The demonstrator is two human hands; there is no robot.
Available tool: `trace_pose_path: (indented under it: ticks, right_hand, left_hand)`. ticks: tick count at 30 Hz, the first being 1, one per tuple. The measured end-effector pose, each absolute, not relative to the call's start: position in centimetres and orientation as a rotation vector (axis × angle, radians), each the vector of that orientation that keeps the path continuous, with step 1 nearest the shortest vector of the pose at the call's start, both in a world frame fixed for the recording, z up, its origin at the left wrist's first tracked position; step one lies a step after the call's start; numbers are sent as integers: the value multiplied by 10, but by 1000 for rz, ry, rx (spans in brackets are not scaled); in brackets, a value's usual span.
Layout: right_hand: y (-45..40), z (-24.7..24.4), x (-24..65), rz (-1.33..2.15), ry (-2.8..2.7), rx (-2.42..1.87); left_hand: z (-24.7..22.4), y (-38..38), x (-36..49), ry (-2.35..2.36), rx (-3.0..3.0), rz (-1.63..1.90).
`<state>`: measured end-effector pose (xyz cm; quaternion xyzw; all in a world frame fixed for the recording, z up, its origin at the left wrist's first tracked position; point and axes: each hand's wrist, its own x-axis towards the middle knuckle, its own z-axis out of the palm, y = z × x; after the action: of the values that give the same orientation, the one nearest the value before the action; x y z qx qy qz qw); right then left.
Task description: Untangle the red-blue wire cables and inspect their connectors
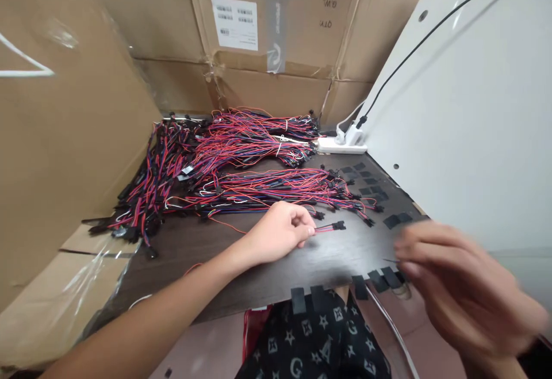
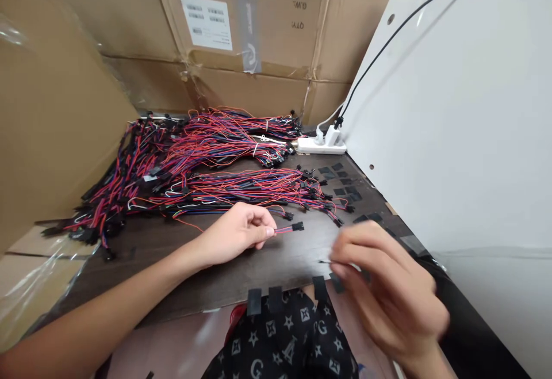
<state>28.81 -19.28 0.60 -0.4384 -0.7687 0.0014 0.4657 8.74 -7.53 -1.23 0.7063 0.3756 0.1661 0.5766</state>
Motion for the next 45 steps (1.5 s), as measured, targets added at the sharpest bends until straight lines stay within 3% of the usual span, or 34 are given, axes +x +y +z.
trace_pose_path:
  ticks: [6,13,21,32,45]
  right_hand:
    - [-142,11,277,591,-2459,-1263]
    - [-120,5,277,1053,-2363,-1253]
    - [-130,6,292,1150,-2260,-1206]
    - [-132,6,303,1319,-2280,-1198]
    - [-116,15,274,871,-2324,-1331]
  left_hand:
    - [-12,-81,87,859,2015,398]
    - [-14,-81,85,896,1914,294]
    - [-17,-80,85,849,1458,225]
    - [-17,-75,79,834,1572,126]
    - [-9,-82,86,882,1998,286]
